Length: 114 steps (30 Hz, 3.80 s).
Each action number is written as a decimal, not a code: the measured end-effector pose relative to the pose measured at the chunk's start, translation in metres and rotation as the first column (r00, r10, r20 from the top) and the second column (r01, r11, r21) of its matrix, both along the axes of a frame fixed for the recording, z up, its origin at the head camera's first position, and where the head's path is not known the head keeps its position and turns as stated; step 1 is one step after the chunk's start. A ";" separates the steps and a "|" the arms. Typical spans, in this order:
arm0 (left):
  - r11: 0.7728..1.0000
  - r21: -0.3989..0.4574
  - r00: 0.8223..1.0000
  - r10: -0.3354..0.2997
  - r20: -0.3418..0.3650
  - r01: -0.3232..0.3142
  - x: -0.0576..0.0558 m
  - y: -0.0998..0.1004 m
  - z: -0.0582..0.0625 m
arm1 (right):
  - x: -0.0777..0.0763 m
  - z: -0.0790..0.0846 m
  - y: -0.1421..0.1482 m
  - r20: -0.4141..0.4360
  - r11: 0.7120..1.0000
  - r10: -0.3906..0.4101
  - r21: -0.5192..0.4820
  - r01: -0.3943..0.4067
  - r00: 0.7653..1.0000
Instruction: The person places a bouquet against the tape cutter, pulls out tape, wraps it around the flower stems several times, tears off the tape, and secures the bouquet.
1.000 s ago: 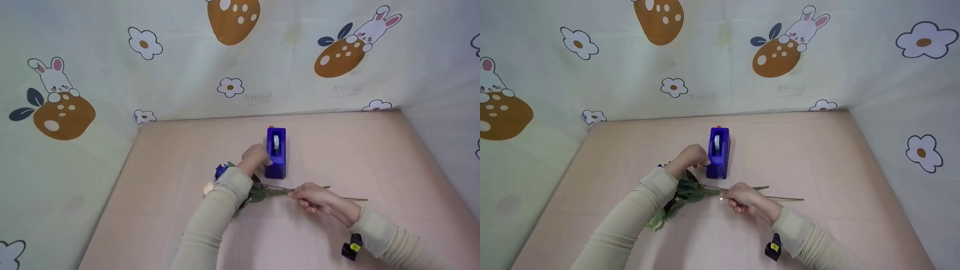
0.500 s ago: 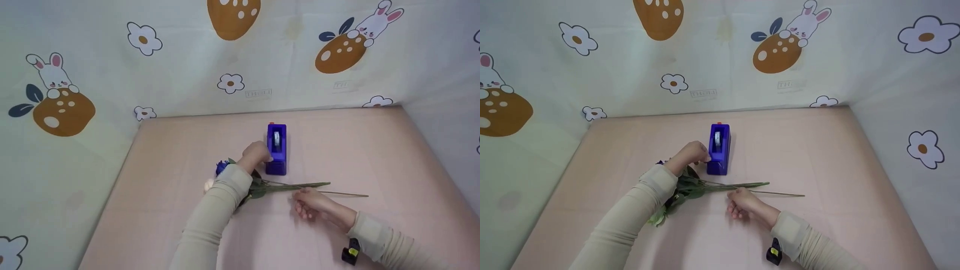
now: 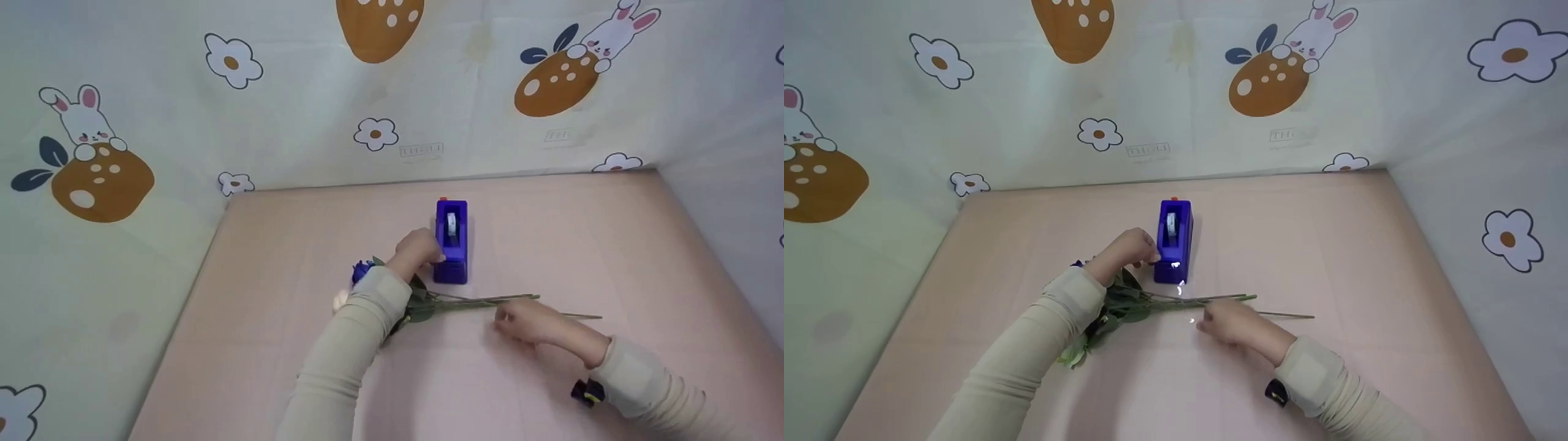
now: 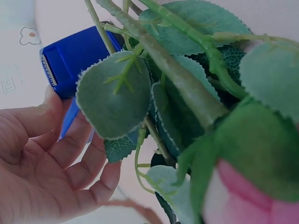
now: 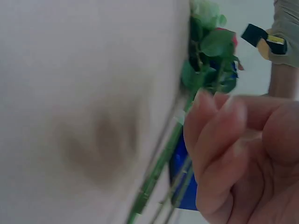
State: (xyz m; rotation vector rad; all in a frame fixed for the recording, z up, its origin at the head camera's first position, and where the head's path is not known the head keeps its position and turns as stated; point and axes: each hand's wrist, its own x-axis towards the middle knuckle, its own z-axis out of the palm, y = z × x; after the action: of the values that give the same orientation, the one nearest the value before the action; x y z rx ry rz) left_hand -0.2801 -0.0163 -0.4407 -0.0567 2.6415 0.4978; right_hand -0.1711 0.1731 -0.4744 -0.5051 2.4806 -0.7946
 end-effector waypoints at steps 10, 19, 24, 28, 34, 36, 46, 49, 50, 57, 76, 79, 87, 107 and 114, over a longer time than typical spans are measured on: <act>1.000 -0.017 1.000 -0.007 -0.022 0.006 0.002 0.003 -0.001 | -0.038 -0.020 -0.010 -0.528 0.984 0.176 0.091 -0.151 0.831; 0.999 -0.035 1.000 -0.004 -0.006 0.003 0.000 0.004 0.000 | -0.039 -0.033 -0.017 -0.484 0.992 0.124 0.056 -0.111 0.866; 1.000 -0.025 1.000 0.000 -0.004 0.000 -0.002 0.004 -0.002 | -0.044 -0.026 -0.010 -0.362 0.979 0.198 0.120 -0.165 0.911; 1.000 -0.027 1.000 -0.006 -0.006 0.006 -0.002 0.004 -0.004 | -0.051 -0.024 -0.001 -0.260 0.958 0.270 0.171 -0.231 0.927; 1.000 -0.007 1.000 0.002 -0.003 -0.002 -0.001 0.002 -0.003 | -0.057 -0.033 0.002 -0.252 0.944 0.316 0.176 -0.277 0.915; 1.000 -0.004 1.000 -0.001 -0.005 0.001 -0.001 0.001 -0.003 | -0.057 -0.033 0.002 -0.241 0.944 0.320 0.167 -0.286 0.916; 0.999 -0.014 0.999 -0.029 -0.016 0.029 -0.002 0.001 -0.002 | -0.070 -0.032 0.005 -0.084 0.936 0.345 0.102 -0.336 0.935; 0.999 -0.029 0.999 -0.038 -0.010 0.038 -0.003 0.002 -0.002 | -0.078 -0.031 0.007 0.055 0.947 0.320 0.025 -0.321 0.946; 0.999 -0.035 0.999 -0.039 -0.009 0.039 -0.004 0.002 -0.003 | -0.081 -0.031 0.008 0.107 0.951 0.308 -0.007 -0.309 0.946; 0.999 -0.039 0.999 -0.032 -0.010 0.032 -0.003 0.002 -0.002 | -0.094 -0.032 0.012 0.309 0.952 0.292 -0.181 -0.246 0.905; 0.997 -0.025 0.997 -0.078 -0.022 0.077 -0.003 0.005 0.001 | -0.085 -0.044 0.010 0.397 0.937 0.250 -0.329 -0.117 0.883; 0.996 -0.026 0.996 -0.084 -0.033 0.083 -0.004 0.005 0.002 | -0.083 -0.046 0.011 0.397 0.928 0.240 -0.362 -0.089 0.886; 0.996 -0.038 0.996 -0.087 -0.035 0.086 -0.006 0.007 0.002 | -0.081 -0.051 0.009 0.382 0.904 0.267 -0.417 -0.093 0.885; 0.943 0.285 0.978 -0.131 -0.161 0.173 -0.033 -0.154 0.027 | -0.074 -0.045 0.006 -0.028 0.905 0.314 -0.293 -0.308 0.949; 0.910 0.397 0.986 -0.061 -0.155 0.119 -0.024 -0.208 0.009 | -0.068 -0.035 0.010 -0.021 0.884 0.288 -0.379 -0.275 0.957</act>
State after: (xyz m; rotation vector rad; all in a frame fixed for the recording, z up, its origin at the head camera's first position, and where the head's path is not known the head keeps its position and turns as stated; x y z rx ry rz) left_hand -0.3038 -0.2243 -0.4315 0.2373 2.5999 1.0404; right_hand -0.2394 0.1827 -0.5093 -0.9554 2.1513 -1.1531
